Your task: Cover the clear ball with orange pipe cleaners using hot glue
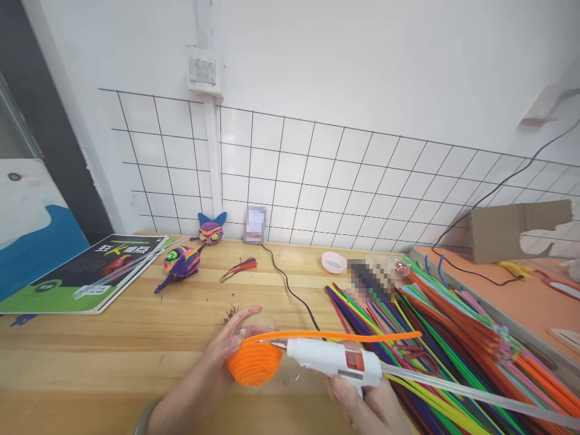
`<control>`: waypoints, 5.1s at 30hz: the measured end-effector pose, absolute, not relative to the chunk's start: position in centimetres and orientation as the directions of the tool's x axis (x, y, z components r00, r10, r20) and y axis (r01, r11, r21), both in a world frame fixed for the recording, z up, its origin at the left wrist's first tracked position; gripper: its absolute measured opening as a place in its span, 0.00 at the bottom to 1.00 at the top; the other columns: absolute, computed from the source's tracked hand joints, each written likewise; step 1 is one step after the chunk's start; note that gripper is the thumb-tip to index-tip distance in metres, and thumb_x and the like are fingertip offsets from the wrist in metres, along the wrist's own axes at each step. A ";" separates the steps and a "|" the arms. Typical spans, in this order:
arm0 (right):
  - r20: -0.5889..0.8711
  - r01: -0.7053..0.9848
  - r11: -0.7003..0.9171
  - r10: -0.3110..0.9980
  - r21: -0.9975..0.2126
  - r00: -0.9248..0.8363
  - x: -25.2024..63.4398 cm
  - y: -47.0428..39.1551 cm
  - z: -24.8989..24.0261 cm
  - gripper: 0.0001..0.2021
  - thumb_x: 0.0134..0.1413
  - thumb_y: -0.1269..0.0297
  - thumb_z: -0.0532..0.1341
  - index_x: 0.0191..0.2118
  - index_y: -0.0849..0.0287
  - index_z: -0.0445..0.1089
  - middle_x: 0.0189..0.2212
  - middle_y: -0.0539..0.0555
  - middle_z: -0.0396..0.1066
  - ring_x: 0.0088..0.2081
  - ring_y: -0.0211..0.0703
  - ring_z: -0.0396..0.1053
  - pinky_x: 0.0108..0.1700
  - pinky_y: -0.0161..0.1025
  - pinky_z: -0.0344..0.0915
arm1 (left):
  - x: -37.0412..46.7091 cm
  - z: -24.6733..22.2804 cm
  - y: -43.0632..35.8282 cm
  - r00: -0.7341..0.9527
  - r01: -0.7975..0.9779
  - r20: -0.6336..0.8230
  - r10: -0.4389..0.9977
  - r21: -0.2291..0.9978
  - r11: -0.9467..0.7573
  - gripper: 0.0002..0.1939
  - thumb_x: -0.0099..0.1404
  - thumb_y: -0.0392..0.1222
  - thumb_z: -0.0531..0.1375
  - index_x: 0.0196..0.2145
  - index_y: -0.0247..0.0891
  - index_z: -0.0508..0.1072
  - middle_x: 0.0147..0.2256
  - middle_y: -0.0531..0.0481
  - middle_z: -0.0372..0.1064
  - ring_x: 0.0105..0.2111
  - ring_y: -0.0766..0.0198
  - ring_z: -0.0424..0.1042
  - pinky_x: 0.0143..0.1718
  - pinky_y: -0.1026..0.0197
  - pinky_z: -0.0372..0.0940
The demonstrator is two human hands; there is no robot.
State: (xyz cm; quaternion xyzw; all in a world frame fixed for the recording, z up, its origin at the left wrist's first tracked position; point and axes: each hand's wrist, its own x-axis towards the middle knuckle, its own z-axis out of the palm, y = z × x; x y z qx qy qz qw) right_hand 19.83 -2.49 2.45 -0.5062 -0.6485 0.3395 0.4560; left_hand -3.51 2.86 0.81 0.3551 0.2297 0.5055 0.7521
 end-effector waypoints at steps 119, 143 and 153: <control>0.860 0.460 0.866 0.379 -0.199 -0.342 17.4 -1.0 3.0 0.13 0.60 0.72 0.55 0.49 0.62 0.67 0.27 0.56 0.75 0.27 0.40 0.75 0.28 0.32 0.72 | -1.4 0.7 0.4 0.499 -0.665 -0.042 0.866 0.622 0.414 0.25 0.53 0.55 0.62 0.47 0.44 0.73 0.39 0.45 0.76 0.45 0.50 0.69 0.48 0.50 0.58; 0.827 0.616 0.743 0.503 -0.263 -0.253 17.8 -0.1 -3.0 0.30 0.49 0.70 0.66 0.58 0.55 0.57 0.47 0.61 0.73 0.49 0.58 0.70 0.42 0.48 0.74 | 0.4 0.1 -0.8 0.282 -0.690 0.126 0.951 0.715 0.110 0.32 0.46 0.51 0.70 0.50 0.50 0.70 0.50 0.44 0.72 0.53 0.41 0.66 0.53 0.45 0.60; 0.787 0.563 0.803 0.470 -0.195 -0.399 19.8 2.7 -3.5 0.18 0.57 0.65 0.61 0.53 0.51 0.65 0.38 0.55 0.77 0.36 0.45 0.77 0.31 0.35 0.76 | 0.9 -1.2 -1.2 0.221 -0.634 0.278 0.935 0.769 -0.079 0.34 0.50 0.56 0.65 0.55 0.50 0.66 0.60 0.42 0.59 0.60 0.41 0.55 0.57 0.44 0.54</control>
